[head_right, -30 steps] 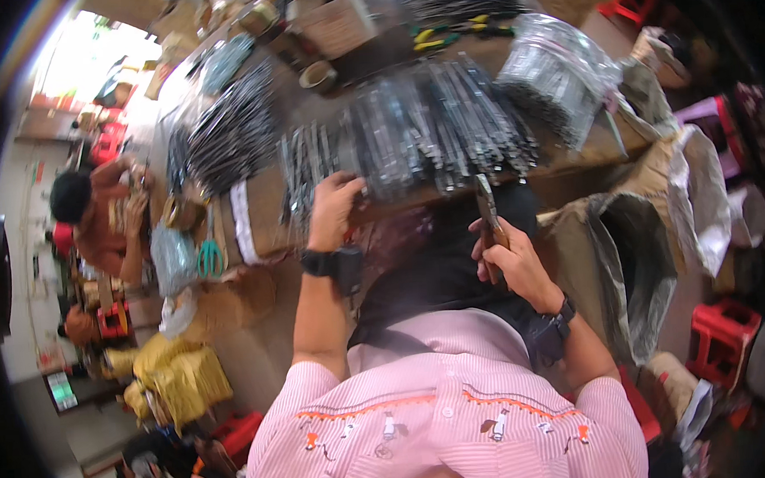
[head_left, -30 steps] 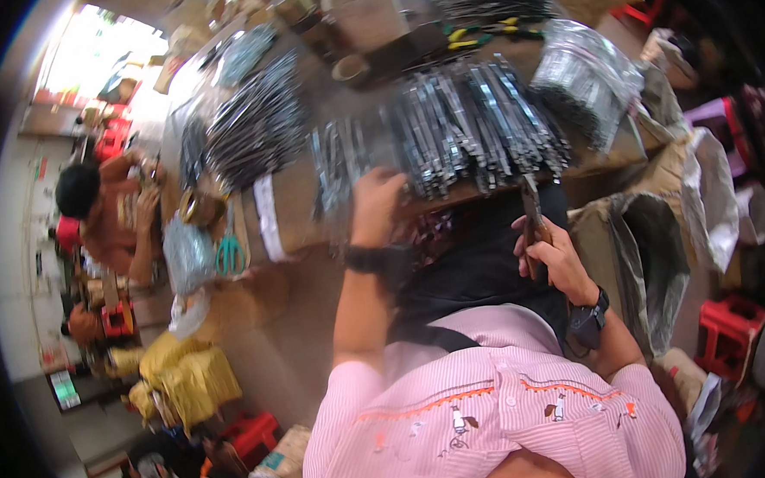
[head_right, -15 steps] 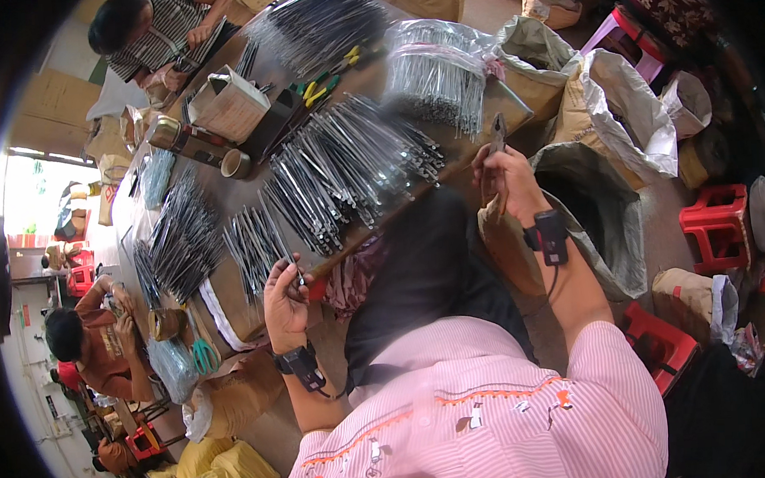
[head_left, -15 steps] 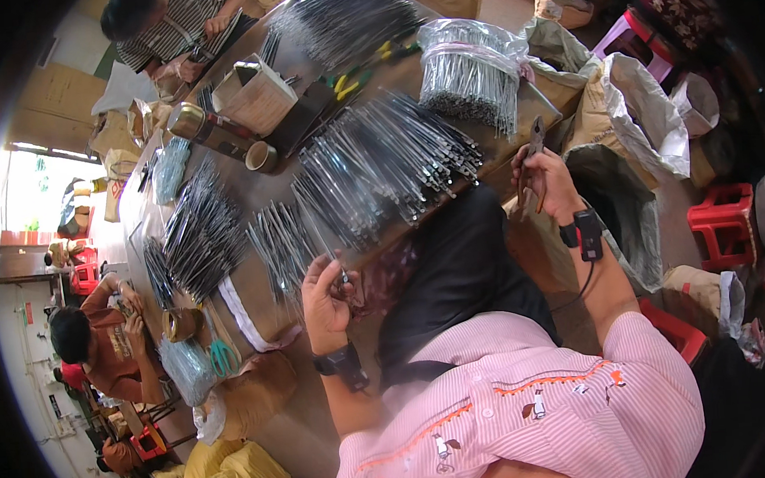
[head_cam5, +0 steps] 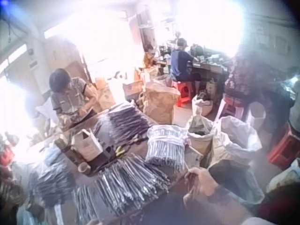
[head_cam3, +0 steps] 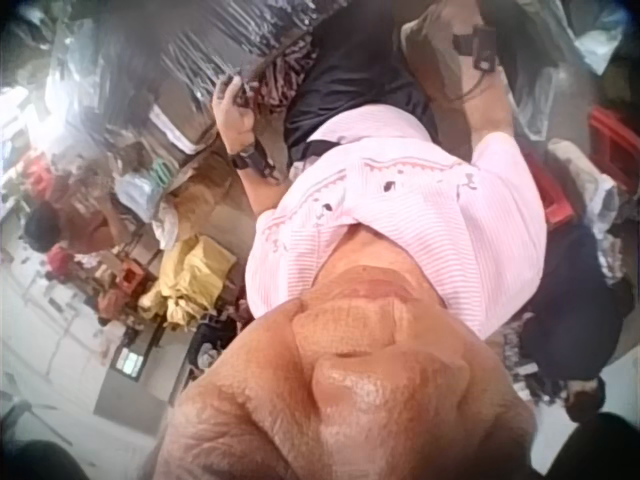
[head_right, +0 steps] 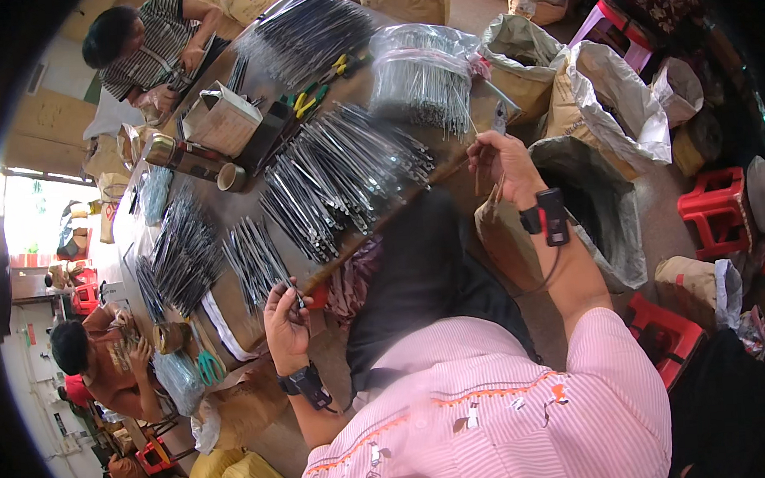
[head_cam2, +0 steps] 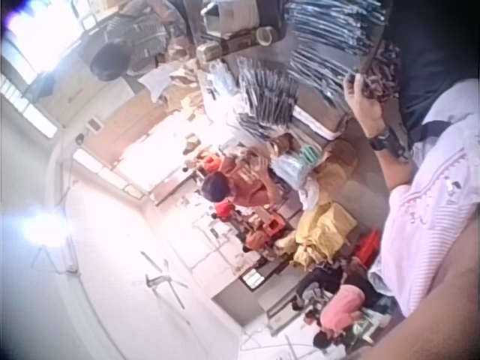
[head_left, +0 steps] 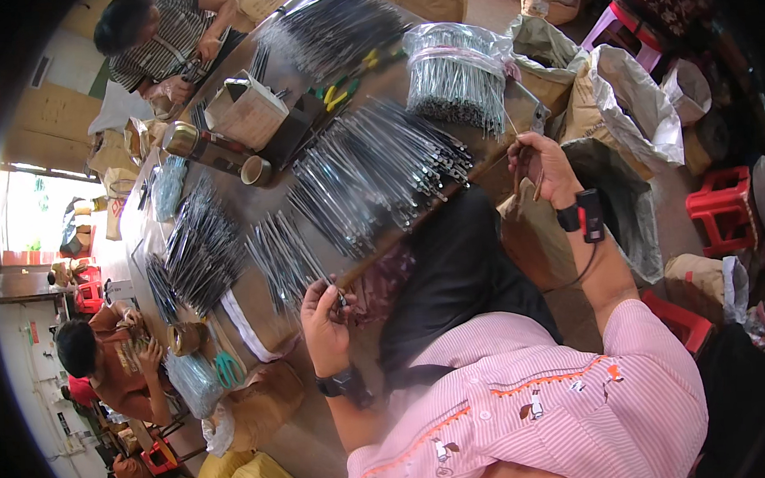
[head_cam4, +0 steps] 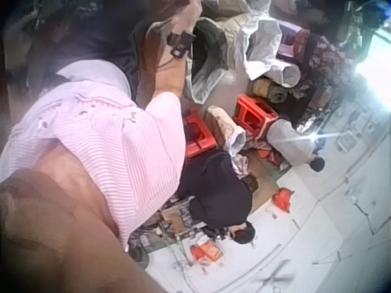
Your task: The person repeatedly picks up thin metal rods from a table, uses pliers to trim or adjust one end, and places the finished rods into a growing pile. The person also gathers and aligns a bundle of rods toward the end of the clip.
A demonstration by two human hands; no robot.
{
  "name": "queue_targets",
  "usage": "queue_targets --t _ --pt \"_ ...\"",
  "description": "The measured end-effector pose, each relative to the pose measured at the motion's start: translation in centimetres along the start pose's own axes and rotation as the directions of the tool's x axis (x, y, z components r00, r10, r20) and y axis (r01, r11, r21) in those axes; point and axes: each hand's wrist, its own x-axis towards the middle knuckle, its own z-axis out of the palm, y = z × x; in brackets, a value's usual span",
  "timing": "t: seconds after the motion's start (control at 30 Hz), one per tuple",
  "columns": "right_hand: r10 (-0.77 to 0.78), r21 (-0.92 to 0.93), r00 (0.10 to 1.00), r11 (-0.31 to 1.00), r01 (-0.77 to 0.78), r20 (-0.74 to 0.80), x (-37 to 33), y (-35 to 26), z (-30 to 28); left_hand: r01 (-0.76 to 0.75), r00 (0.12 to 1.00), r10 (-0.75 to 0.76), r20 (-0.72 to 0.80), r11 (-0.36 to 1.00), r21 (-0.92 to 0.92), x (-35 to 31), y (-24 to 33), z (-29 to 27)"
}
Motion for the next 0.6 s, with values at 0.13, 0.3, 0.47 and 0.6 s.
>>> queue_targets --t 0.13,0.3,0.47,0.6 --pt "0.122 0.138 0.987 0.981 -0.136 0.105 1.0 -1.0 -0.7 -0.017 1.0 0.017 -0.025 1.0 -0.005 -0.2 -0.2 0.0" --pt "0.131 0.308 0.991 0.941 -0.136 0.038 5.9 -2.2 1.2 -0.03 0.995 0.031 0.1 1.0 -0.011 -0.2 -0.5 1.6" --pt "0.113 0.164 0.948 0.972 -0.167 0.296 4.6 -1.4 1.9 0.004 0.992 -0.002 0.126 1.0 -0.015 -0.3 -1.2 1.8" --pt "0.191 0.029 0.95 0.979 -0.204 0.246 1.7 -0.3 2.8 0.041 0.991 -0.044 0.126 0.999 0.028 -0.3 -1.8 2.2"
